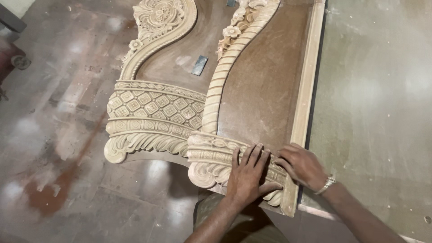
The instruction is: The person uses a small carving tool to refine the details of a large, ornate wooden piece. They carefully scrape and shape the carved edges and patterns along the curved border of the object.
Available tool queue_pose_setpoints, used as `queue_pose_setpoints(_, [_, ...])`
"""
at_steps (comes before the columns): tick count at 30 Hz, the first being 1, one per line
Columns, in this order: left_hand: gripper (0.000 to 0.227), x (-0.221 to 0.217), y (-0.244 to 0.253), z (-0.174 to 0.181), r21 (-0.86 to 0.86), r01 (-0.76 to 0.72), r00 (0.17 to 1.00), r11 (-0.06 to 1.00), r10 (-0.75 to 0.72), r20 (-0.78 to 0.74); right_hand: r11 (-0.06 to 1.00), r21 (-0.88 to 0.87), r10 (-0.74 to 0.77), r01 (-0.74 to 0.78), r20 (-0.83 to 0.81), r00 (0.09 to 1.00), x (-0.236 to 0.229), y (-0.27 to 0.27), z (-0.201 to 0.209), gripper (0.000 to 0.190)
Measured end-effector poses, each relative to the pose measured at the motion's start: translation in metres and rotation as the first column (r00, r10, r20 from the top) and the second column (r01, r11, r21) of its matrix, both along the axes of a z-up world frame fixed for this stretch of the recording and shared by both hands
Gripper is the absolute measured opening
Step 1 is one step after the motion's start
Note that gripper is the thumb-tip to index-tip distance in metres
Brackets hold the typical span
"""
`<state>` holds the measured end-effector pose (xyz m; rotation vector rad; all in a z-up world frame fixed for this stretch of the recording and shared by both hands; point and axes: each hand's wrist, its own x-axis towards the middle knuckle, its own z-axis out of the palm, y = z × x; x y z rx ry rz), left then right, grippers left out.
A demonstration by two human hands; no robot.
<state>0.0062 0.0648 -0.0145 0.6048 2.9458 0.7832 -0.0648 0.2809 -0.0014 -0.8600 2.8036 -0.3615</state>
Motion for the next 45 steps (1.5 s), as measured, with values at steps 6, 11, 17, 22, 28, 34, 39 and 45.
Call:
queue_pose_setpoints(6, [0.109,0.006,-0.003,0.002,0.064,-0.023,0.997,0.998,0.027,-0.071,0.999,-0.007,0.051,-0.051,-0.054,0.997,0.004,0.0,-0.023,0.031])
queue_pose_setpoints(11, [0.111,0.007,0.001,0.003,0.067,-0.02,0.998,0.998,0.024,-0.058,0.998,-0.026,0.06,-0.063,-0.093,0.994,0.003,0.009,-0.011,0.032])
queue_pose_setpoints(17, [0.111,0.006,-0.002,0.004,0.067,-0.027,0.994,0.997,0.034,-0.107,0.965,0.15,-0.234,0.214,0.129,0.964,0.022,0.008,0.031,0.031])
queue_pose_setpoints(22, [0.112,0.007,-0.003,0.004,0.073,-0.037,0.996,0.997,0.043,-0.078,0.974,0.047,-0.226,0.223,0.076,0.971,0.043,-0.01,0.02,0.028])
queue_pose_setpoints(28, [0.114,0.002,0.003,0.001,-0.018,-0.009,1.0,1.0,0.009,-0.022,0.989,-0.085,-0.13,0.124,-0.072,0.989,0.04,0.003,0.0,0.028])
queue_pose_setpoints(34, [0.109,0.005,0.002,0.003,-0.027,-0.004,0.999,1.0,0.005,0.032,0.992,-0.007,-0.123,0.123,-0.073,0.99,0.039,-0.012,0.002,0.028])
queue_pose_setpoints(39, [0.086,0.029,0.004,0.007,-0.057,0.001,0.981,0.998,-0.012,-0.195,0.97,-0.005,-0.243,0.243,0.048,0.969,0.04,-0.02,0.02,0.028])
queue_pose_setpoints(45, [0.052,0.057,0.0,0.018,0.259,0.133,0.945,0.957,-0.201,0.259,0.92,-0.051,-0.387,0.388,0.024,0.922,0.06,-0.005,0.042,0.032])
